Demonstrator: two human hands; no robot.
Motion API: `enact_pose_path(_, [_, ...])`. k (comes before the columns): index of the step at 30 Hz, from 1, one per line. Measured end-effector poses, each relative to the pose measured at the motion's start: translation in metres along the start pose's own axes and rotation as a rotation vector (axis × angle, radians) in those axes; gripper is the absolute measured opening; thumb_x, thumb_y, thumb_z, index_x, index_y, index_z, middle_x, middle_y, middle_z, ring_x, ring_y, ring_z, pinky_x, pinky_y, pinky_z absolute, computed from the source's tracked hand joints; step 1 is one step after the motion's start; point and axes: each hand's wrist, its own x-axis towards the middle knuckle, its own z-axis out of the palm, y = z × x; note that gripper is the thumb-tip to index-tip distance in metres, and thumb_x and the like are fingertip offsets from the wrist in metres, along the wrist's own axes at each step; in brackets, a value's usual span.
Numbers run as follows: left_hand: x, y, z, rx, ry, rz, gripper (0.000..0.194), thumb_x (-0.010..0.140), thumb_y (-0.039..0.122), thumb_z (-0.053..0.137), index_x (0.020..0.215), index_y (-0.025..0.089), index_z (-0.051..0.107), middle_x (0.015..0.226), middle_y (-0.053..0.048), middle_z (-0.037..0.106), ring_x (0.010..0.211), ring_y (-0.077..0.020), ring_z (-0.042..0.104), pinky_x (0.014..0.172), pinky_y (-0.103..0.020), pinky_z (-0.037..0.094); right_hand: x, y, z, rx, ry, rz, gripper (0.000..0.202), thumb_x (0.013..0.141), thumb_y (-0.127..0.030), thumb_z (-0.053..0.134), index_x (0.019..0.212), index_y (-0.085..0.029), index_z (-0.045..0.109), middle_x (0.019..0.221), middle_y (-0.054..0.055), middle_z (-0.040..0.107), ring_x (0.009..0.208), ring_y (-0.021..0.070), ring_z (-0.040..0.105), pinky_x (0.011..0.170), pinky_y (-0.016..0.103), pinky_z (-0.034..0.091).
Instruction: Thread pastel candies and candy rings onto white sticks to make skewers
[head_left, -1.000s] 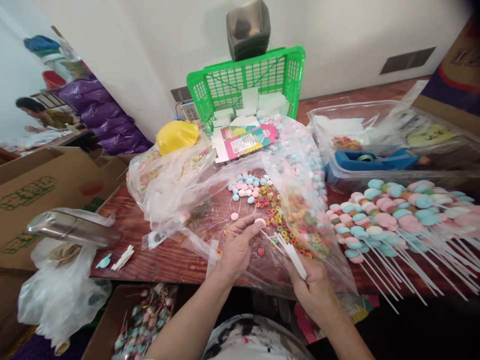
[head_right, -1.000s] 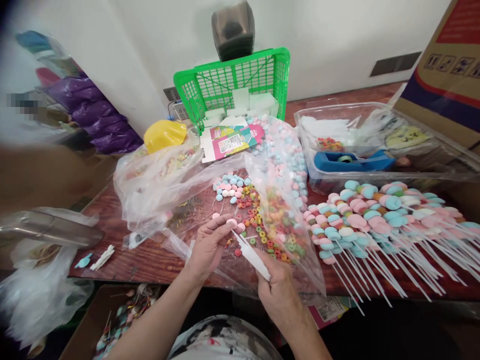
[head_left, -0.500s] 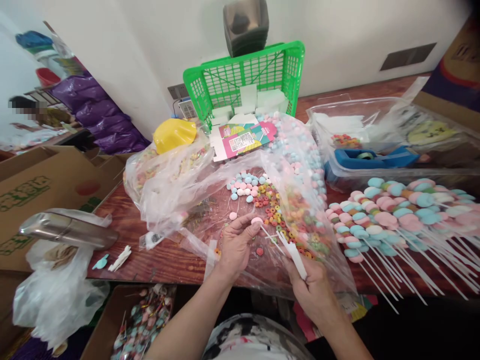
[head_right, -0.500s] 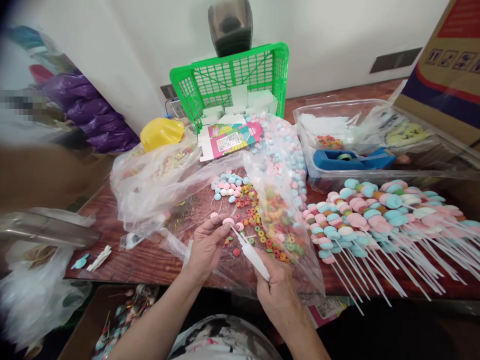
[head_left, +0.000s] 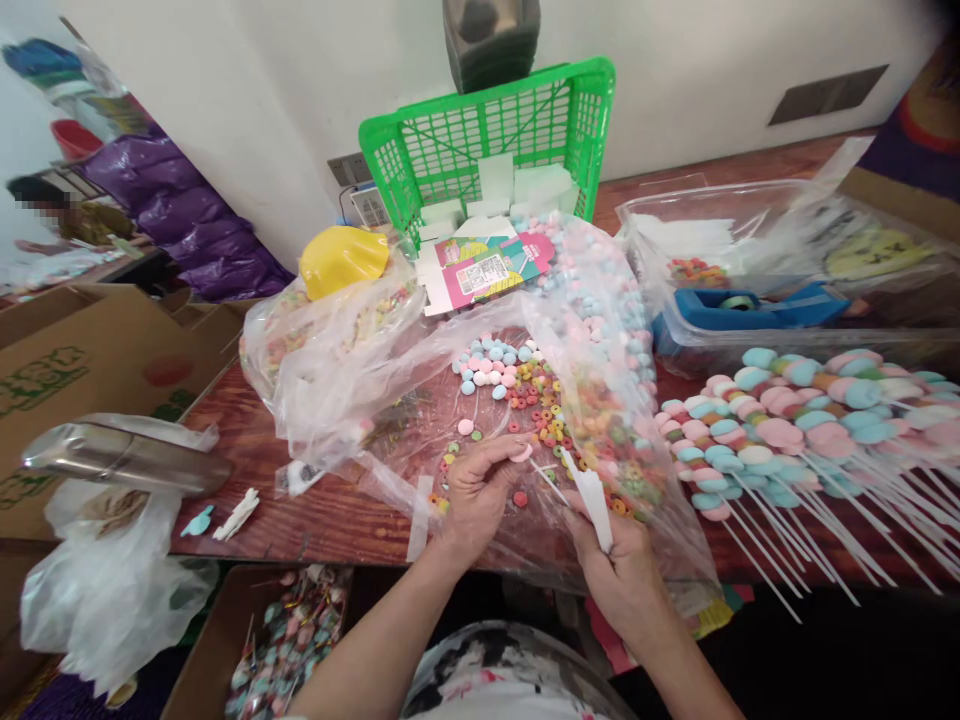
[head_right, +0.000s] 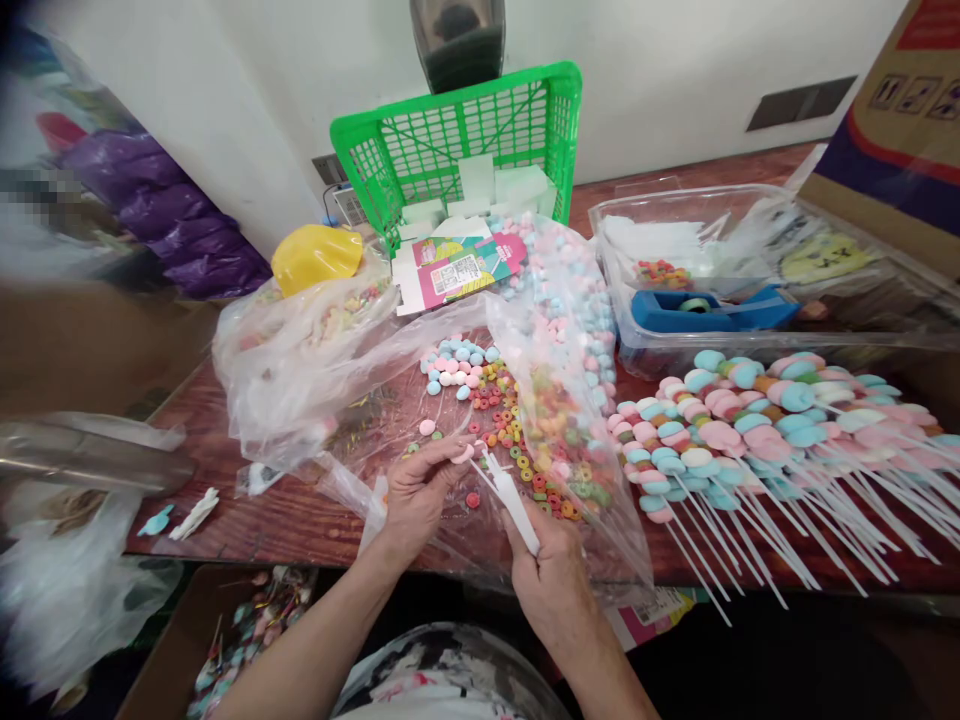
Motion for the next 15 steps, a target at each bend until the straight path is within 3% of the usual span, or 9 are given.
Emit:
enact_pose_path(3, [-0.013, -0.006, 0.009, -0.039, 0.004, -0.043, 0.010, 0.076, 0.021, 0.071, 0.083, 0.026, 0.076, 0.093, -0.004, 0.075, 0.091, -0.0194, 0.069, 0.092, -0.037, 0.052, -0.003, 0.002, 0.009, 0.017, 0.060, 0.010, 0.030, 0.091, -0.029, 0.048, 0.100, -0.016, 0.073, 0.058, 0.001, 0.061, 0.050, 0.0141, 0.054, 0.052, 0.024, 0.047])
enact_pose_path(7, [-0.024, -0.004, 0.013, 0.050, -0.247, -0.028, 0.015, 0.081, 0.022, 0.065, 0.091, 0.026, 0.076, 0.095, -0.006, 0.075, 0.091, -0.0211, 0.068, 0.090, -0.037, 0.051, -0.001, 0.006, 0.008, 0.044, 0.118, 0.033, 0.032, 0.092, -0.029, 0.045, 0.105, -0.016, 0.071, 0.057, 0.001, 0.062, 0.054, 0.0171, 0.059, 0.056, 0.028, 0.051])
enact_pose_path(12, [0.013, -0.007, -0.002, 0.351, -0.190, 0.108, 0.031, 0.077, 0.017, 0.068, 0.106, 0.028, 0.072, 0.107, -0.007, 0.072, 0.100, -0.0238, 0.062, 0.097, -0.040, 0.042, 0.007, 0.013, -0.017, -0.095, 0.168, -0.008, 0.029, 0.088, -0.028, 0.050, 0.108, -0.019, 0.070, 0.086, 0.008, 0.074, 0.079, 0.0228, 0.068, 0.072, 0.032, 0.055])
enact_pose_path(15, [0.037, -0.019, -0.007, 0.508, -0.415, 0.155, 0.026, 0.073, 0.009, 0.065, 0.091, 0.025, 0.075, 0.094, -0.008, 0.072, 0.092, -0.0250, 0.061, 0.095, -0.044, 0.040, 0.010, 0.016, -0.022, -0.206, 0.148, -0.056, 0.031, 0.086, -0.022, 0.048, 0.106, -0.019, 0.071, 0.089, 0.008, 0.074, 0.081, 0.0236, 0.068, 0.073, 0.033, 0.054])
